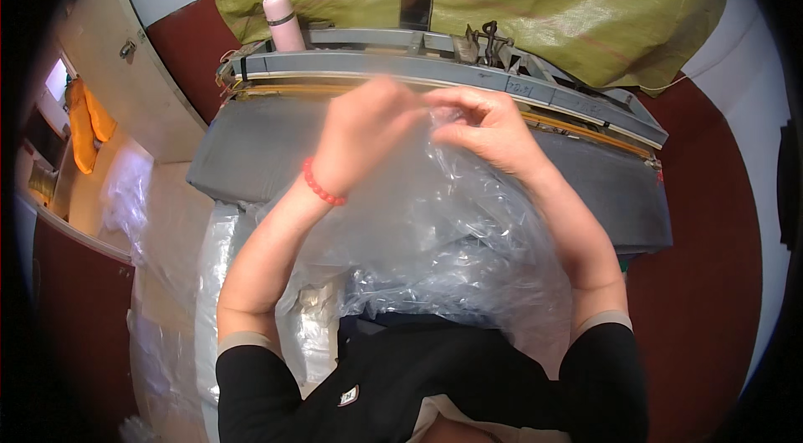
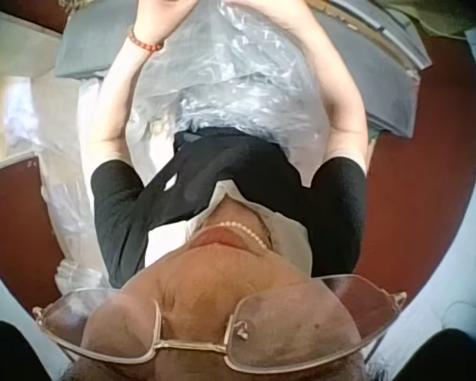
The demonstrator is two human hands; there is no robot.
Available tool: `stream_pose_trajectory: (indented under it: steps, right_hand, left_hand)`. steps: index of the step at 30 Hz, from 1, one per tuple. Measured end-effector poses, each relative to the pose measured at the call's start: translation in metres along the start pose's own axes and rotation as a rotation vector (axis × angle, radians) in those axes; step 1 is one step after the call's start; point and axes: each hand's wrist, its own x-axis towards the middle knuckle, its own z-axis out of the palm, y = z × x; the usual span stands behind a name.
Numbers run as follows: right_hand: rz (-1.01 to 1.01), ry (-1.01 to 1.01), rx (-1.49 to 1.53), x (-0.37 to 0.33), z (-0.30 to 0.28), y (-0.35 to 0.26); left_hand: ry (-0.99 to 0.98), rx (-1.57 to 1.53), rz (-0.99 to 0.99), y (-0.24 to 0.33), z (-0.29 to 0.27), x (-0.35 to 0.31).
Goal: The recorder is preparing and aligning plastic film on a machine, likely for packaging or manufacturing.
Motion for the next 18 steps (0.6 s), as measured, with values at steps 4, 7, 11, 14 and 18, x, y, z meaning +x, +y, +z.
stream_pose_trajectory:
  steps: [4,7,11,14,18]
  right_hand:
    - [0.095,-0.032,0.259,0.01,0.011,0.016]
    - [0.131,-0.056,0.262,0.011,0.015,0.027]
    - [0.066,0.0,0.248,0.011,0.017,0.032]
    - [0.023,0.006,0.178,0.01,0.012,0.037]
    - [0.058,0.037,0.18,0.009,0.013,0.032]
  left_hand:
    - [-0.114,0.299,0.133,-0.005,-0.004,-0.007]
    - [-0.105,-0.171,-0.294,0.002,-0.013,-0.003]
    - [-0.717,-0.683,-0.705,-0.022,-0.044,-0.008]
    - [-0.658,-0.677,-0.861,-0.03,-0.033,-0.011]
    - [-0.54,-0.616,-0.825,-0.028,-0.024,-0.01]
